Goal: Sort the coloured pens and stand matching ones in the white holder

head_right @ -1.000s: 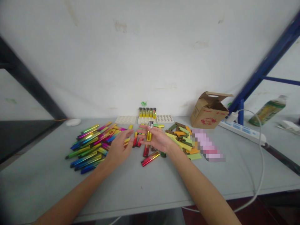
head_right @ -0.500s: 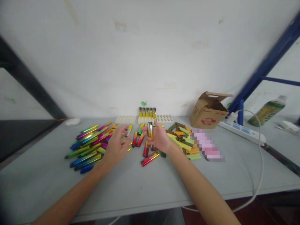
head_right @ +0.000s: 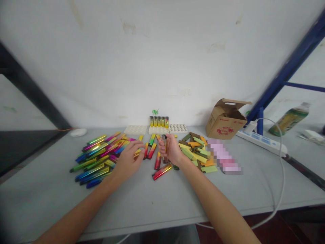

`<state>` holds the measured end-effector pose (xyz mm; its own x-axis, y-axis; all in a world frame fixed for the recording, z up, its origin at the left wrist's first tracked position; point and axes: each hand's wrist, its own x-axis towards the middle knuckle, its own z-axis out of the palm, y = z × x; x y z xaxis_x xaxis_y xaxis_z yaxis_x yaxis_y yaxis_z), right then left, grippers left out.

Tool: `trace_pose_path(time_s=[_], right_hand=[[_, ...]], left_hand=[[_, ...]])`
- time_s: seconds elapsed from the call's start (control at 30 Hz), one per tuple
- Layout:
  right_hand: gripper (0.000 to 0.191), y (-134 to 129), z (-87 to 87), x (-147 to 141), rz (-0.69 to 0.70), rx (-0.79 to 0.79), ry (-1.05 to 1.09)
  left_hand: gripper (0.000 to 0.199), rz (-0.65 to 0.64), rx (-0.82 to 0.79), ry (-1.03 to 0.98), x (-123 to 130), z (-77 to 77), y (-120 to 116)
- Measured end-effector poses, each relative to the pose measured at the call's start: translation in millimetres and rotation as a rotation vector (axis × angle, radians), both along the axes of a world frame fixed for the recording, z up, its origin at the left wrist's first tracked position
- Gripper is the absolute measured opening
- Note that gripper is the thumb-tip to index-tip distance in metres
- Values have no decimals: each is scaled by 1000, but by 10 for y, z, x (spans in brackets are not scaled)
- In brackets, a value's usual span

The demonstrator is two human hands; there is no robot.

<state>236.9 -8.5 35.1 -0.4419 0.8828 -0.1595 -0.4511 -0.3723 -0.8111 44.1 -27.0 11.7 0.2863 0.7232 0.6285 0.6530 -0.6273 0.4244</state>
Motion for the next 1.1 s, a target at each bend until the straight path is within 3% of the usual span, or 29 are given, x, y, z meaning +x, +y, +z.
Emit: trace_pose_path(time_s=[0.73,1.1], right_hand=[[24,-49,42,-74,35,20,-49],[43,-81,39,-34,143,9,79]], left_hand=[[18,-2,9,5,4,4,-9],[18,-7,-7,1,0,-3,-5]])
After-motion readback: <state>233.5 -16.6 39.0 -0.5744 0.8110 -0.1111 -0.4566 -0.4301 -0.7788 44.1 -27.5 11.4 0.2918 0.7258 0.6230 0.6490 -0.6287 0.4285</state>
